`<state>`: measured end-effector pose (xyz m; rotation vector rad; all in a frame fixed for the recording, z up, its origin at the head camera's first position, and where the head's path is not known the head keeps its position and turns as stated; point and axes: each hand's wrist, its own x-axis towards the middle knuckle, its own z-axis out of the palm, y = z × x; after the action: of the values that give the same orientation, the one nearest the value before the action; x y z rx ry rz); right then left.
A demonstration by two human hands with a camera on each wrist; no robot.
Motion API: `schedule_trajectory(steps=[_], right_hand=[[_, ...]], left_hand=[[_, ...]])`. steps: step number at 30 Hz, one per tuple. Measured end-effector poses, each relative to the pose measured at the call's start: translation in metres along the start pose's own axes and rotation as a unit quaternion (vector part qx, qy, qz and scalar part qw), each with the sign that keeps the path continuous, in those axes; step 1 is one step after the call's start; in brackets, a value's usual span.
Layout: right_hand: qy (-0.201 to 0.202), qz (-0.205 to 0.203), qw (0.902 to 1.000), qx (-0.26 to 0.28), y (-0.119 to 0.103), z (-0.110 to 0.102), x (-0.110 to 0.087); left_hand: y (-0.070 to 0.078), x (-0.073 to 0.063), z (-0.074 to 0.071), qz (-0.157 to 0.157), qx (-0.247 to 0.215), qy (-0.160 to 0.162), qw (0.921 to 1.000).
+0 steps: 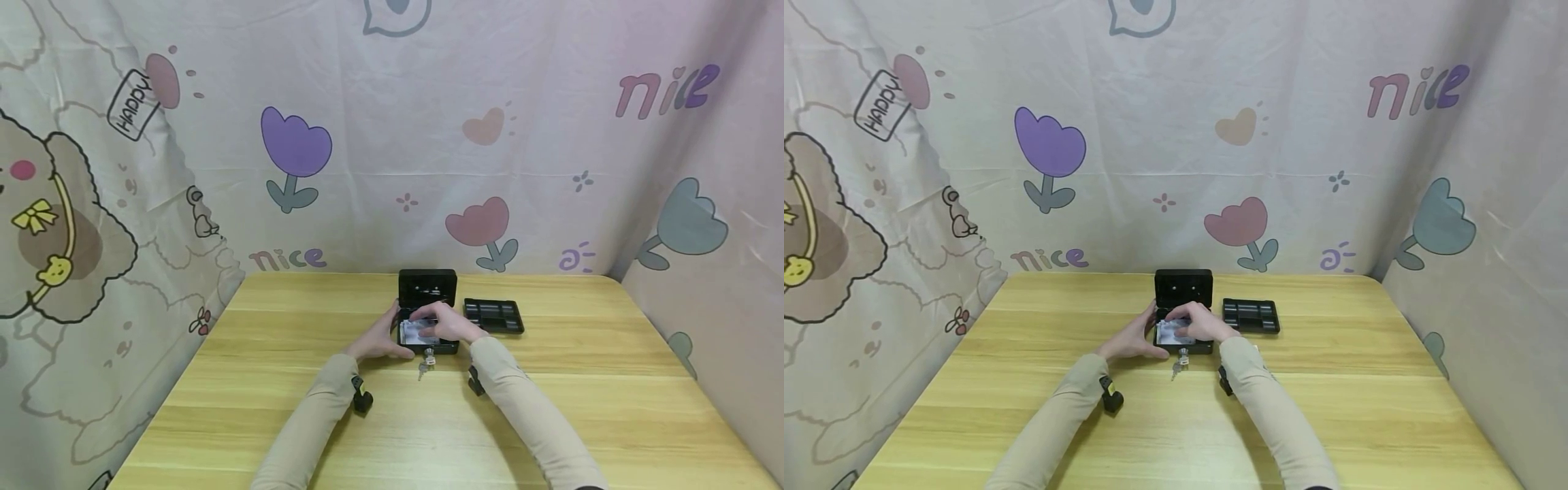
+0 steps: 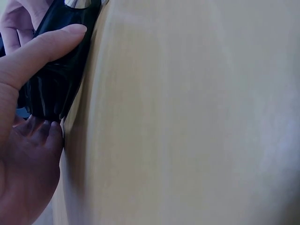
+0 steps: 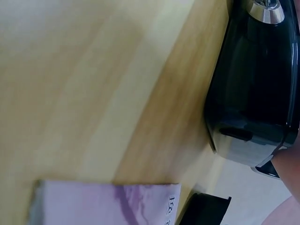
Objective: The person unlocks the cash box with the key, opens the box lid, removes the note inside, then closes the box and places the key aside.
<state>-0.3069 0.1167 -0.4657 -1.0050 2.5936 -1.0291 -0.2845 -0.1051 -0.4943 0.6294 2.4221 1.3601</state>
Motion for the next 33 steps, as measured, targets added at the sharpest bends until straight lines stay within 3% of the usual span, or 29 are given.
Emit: schedule_trajectory(steps=[18,33], right_hand=[[0.041,0.028,0.9988,0.005,-0.002,0.0051,0.0035],[0.074,0.028,0.9962,0.037,0.0001,0.0045,0.0046]], left_hand=[[-0.0006,0.0002,0.0,-0.002,0.006,0.0,1.0],[-0.0012,0.0022,0.0005,-0.004,-0.001,0.002,1.0]])
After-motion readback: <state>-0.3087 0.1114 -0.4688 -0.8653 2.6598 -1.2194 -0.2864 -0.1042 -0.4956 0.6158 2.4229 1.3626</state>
